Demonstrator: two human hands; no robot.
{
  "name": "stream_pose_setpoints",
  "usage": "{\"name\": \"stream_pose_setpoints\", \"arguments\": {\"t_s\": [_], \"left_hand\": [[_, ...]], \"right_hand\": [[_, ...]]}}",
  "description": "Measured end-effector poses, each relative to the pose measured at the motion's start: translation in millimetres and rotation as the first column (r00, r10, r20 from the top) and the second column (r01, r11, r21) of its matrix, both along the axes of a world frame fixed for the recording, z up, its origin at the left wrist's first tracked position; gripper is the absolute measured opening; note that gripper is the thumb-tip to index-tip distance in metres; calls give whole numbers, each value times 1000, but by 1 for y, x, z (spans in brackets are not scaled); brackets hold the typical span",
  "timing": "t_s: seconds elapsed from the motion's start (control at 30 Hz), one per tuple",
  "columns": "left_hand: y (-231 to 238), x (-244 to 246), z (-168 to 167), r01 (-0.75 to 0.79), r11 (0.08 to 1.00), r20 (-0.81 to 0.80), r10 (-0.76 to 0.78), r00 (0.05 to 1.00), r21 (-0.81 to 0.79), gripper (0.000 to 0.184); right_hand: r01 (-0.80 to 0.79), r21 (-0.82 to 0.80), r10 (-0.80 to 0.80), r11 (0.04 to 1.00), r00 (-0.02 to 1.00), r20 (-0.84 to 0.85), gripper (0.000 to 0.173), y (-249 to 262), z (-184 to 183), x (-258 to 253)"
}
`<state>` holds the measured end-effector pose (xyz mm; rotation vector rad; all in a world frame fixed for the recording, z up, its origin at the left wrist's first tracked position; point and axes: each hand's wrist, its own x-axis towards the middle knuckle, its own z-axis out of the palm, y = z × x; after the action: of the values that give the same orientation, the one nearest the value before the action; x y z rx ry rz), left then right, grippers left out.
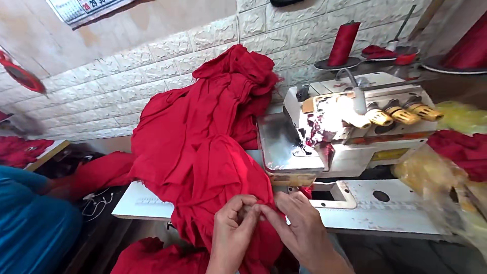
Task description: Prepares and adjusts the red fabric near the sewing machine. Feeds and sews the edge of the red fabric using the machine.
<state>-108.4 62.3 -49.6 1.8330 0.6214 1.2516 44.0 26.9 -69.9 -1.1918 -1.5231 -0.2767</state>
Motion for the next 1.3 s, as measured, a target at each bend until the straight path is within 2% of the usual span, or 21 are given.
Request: {"name": "stream_pose_setpoints", "arguments": {"t_s": [0.1,0.2,0.3,0.4,0.47,0.53,0.6,0.63,0.67,0.7,0.77,0.8,0.83,0.87,0.93,0.97,1.0,1.03,1.1,1.23,1.3], "left_hand": [[1,3,-4,-224,935,-73,253,965,275,10],[5,-2,3,-341,918,-3,349,937,202,12],[7,0,2,-346,915,12,351,936,207,13],[7,6,-4,-524,757,-65,590,805,391,26],[12,3,-1,-608,670,-25,680,732,426,22],[15,-1,7,-619,724,33,641,767,304,12],[18,-5,12,-381,924,173,378,910,-17,10],[20,-9,12,-159,968,267,208,941,-194,13],[23,-13,11,53,947,355,66,933,-316,15],[28,-17,9,205,910,408,-43,912,-362,18],[34,-23,7,307,887,394,-160,905,-345,22],[35,-25,7,310,895,362,-187,913,-321,17],[36,-26,6,296,915,303,-209,930,-275,8],[36,-25,6,249,944,227,-198,953,-219,8],[35,-21,4,34,998,5,-34,999,-62,25],[36,-19,1,-110,993,-140,116,983,49,20],[37,-17,-4,-210,965,-267,247,931,159,13],[38,-15,-10,-260,938,-354,330,875,230,21],[36,-12,-20,-306,903,-395,410,822,302,37],[28,-9,-23,-382,793,-286,550,785,475,35],[26,-8,-22,-392,757,-263,581,771,523,33]], "right_hand": [[65,41,-71,997,986,150,26,-2,7,-1],[48,-133,-23,990,983,184,18,-17,23,3],[53,-63,-40,997,980,193,14,-12,6,4],[82,-104,-62,991,981,184,10,-15,1,1],[133,-216,-108,967,986,124,10,-18,2,-2],[112,-327,-122,938,992,-9,21,-18,0,0],[-40,-327,-45,944,968,-247,22,-14,-6,4],[-196,-281,64,939,907,-416,18,-11,-10,7],[-380,-197,199,904,781,-592,16,-8,-13,11],[-543,-82,308,836,587,-749,15,-5,-16,14],[-711,104,373,695,234,-898,19,-1,-19,19],[-736,143,370,662,155,-916,23,1,-20,21],[-739,138,370,660,160,-915,27,2,-21,24],[-718,87,365,690,241,-899,29,3,-21,26],[-556,-137,274,820,591,-758,32,6,-22,30],[-389,-265,167,882,785,-597,33,6,-24,31],[-205,-364,37,908,907,-421,32,6,-26,31],[-80,-426,-56,901,954,-296,27,5,-29,31],[7,-441,-110,898,972,-208,22,4,-34,30],[72,-152,-104,986,972,-209,30,-5,-43,22],[60,-115,-76,992,987,-140,38,-11,-46,15]]}}
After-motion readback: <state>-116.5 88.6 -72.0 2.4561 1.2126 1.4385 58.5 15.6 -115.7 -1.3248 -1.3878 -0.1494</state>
